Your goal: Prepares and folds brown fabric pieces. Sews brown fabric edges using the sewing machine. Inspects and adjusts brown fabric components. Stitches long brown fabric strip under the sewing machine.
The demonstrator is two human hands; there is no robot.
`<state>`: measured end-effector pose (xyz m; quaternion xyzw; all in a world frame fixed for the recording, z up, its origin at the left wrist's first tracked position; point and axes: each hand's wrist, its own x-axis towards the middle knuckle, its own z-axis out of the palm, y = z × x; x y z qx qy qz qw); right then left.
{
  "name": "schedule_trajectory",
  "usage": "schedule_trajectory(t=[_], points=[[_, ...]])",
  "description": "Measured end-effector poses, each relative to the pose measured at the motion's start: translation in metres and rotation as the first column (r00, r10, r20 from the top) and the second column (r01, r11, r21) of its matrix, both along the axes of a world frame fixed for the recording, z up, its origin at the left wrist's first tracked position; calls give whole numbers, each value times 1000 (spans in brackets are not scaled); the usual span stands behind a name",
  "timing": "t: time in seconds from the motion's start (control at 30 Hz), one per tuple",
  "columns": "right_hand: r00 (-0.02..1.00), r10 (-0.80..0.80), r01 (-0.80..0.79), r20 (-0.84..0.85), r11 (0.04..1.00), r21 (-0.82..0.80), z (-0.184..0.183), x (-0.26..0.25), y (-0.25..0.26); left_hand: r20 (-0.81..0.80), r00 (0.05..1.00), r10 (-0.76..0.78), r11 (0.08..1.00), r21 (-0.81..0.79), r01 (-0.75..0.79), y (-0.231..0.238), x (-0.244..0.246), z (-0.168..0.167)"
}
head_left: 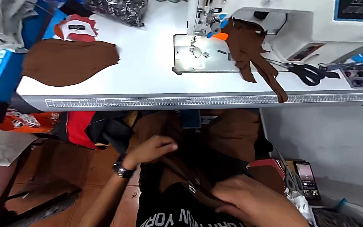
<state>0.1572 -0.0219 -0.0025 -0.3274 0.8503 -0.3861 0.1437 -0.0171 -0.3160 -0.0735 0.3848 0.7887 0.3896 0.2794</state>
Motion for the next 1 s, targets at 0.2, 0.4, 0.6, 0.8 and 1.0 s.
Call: schedule_trajectory(t=[0.2, 0.4, 0.6, 0.8, 1.0], points=[[996, 78, -81, 37, 993, 91, 14, 22, 9, -630, 772, 88, 825, -388, -411, 81, -53, -65], [986, -124, 120, 111, 992, 36, 16, 62, 40, -309, 943, -123, 659, -736, -155, 108, -88, -53], [966, -182, 192, 185, 981, -39, 16, 93, 60, 381, 834, -399, 913, 83, 399, 91, -86, 5], [963, -241, 243, 122, 970, -7, 25, 115, 80, 211, 744, -634, 746, 420, 517, 160, -59, 65], [988, -154, 149, 31, 981, 125, 50, 103, 75, -42, 836, -547, 804, 249, 539, 226, 5, 76]])
